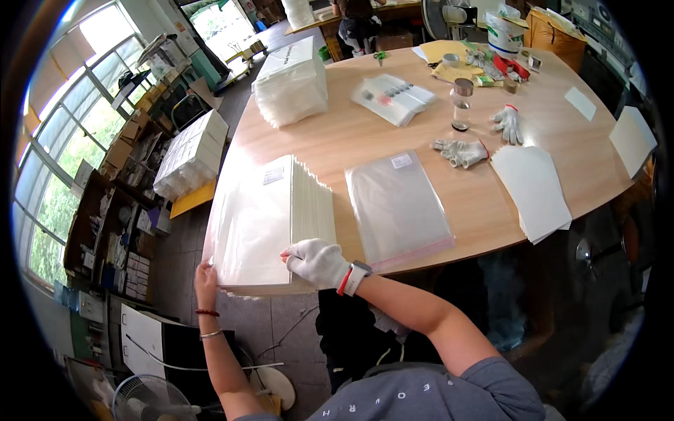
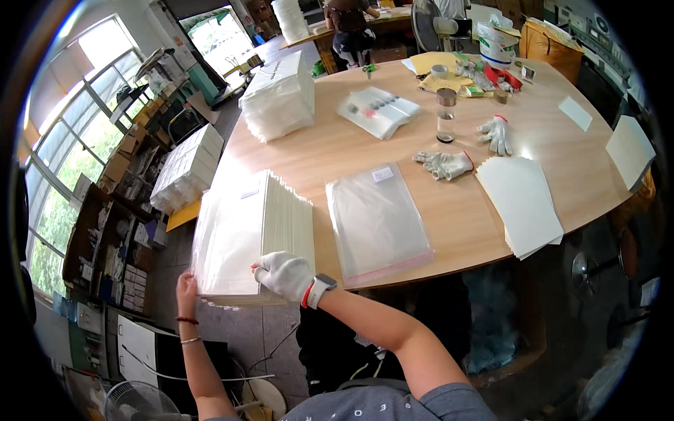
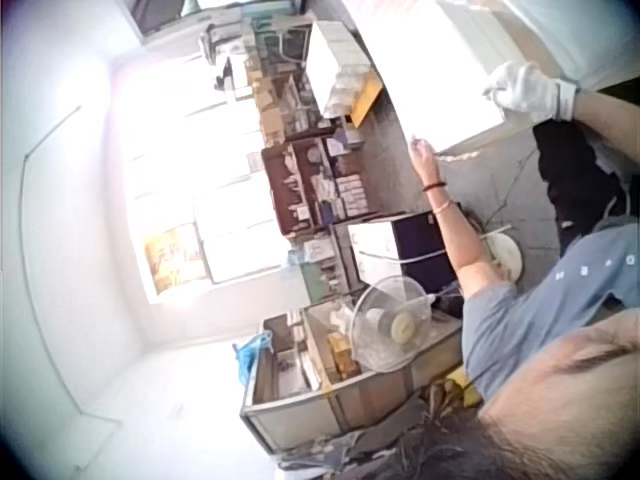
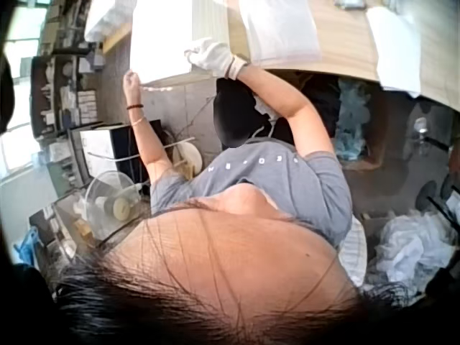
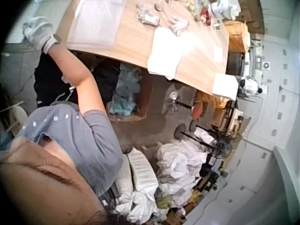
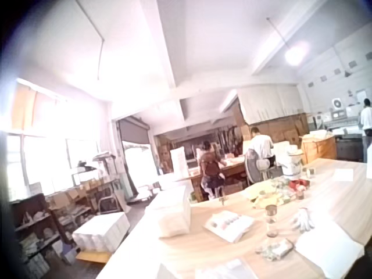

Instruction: The person repeatedly picks up white rectangular sheets and places them into clear plastic sleeves on a table. The person stacks the packaged sheets to the side. The person wears white gloves throughout the task.

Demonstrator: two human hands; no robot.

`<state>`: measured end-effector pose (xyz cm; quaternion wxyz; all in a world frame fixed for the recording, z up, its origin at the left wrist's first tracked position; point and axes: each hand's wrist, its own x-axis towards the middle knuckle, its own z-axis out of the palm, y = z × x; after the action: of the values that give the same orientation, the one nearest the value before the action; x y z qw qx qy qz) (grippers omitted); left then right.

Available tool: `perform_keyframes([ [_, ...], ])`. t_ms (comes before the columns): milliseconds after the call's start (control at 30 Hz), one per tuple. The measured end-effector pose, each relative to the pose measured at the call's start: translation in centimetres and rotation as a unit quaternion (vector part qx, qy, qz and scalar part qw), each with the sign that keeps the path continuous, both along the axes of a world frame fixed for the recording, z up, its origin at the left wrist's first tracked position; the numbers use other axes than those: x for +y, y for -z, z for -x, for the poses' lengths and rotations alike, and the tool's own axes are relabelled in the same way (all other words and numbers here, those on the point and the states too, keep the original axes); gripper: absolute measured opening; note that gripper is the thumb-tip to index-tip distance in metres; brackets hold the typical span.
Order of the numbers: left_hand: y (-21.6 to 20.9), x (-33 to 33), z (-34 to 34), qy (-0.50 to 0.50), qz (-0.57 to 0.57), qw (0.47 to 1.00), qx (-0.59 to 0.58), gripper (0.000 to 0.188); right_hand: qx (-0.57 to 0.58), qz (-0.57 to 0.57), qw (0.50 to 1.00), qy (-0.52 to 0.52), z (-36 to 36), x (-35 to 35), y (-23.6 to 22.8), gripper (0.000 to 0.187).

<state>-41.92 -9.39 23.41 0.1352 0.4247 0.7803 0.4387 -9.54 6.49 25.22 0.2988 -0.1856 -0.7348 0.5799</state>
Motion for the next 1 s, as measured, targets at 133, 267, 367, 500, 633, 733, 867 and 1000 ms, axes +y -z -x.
perform_keyframes([
  [133, 2.2, 1.3, -0.4, -0.035, -0.069, 0.984, 0.162, 0.031, 0.083, 0.072, 0.994, -0.027, -1.4, 0.3, 2.2, 0.025],
  [267, 1.9, -1.2, -2.4, -0.175, -0.200, 0.953, 0.146, 0.046, 0.149, 0.081, 0.980, 0.103, -11.6, 1.0, 7.7, 0.024],
  [367, -2.0, -2.9, -8.1, -0.181, -0.249, 0.912, 0.273, 0.038, 0.063, 0.043, 0.910, 0.408, -25.6, 2.4, 13.9, 0.010],
  [500, -1.4, -1.8, -16.5, -0.030, -0.256, 0.942, 0.216, 0.023, 0.170, 0.241, 0.685, 0.666, -41.6, 2.2, 14.5, 0.010],
  [633, -0.9, 2.4, -25.7, 0.239, -0.304, 0.917, 0.097, 0.012, 0.154, 0.384, 0.607, 0.679, -46.1, 3.8, 13.1, 0.010],
  [733, -0.2, 5.9, -29.0, 0.371, -0.211, 0.901, 0.074, 0.010, 0.181, 0.453, 0.578, 0.655, -48.0, 4.9, 13.9, 0.013],
  [867, 2.7, 10.2, -32.1, 0.396, -0.117, 0.911, 0.012, 0.015, 0.306, 0.450, 0.569, 0.617, -47.6, 5.6, 12.4, 0.014],
  [1000, 7.4, 16.0, -35.3, 0.284, -0.094, 0.939, 0.171, 0.028, 0.304, 0.432, 0.593, 0.608, -49.5, 7.9, 11.1, 0.026],
])
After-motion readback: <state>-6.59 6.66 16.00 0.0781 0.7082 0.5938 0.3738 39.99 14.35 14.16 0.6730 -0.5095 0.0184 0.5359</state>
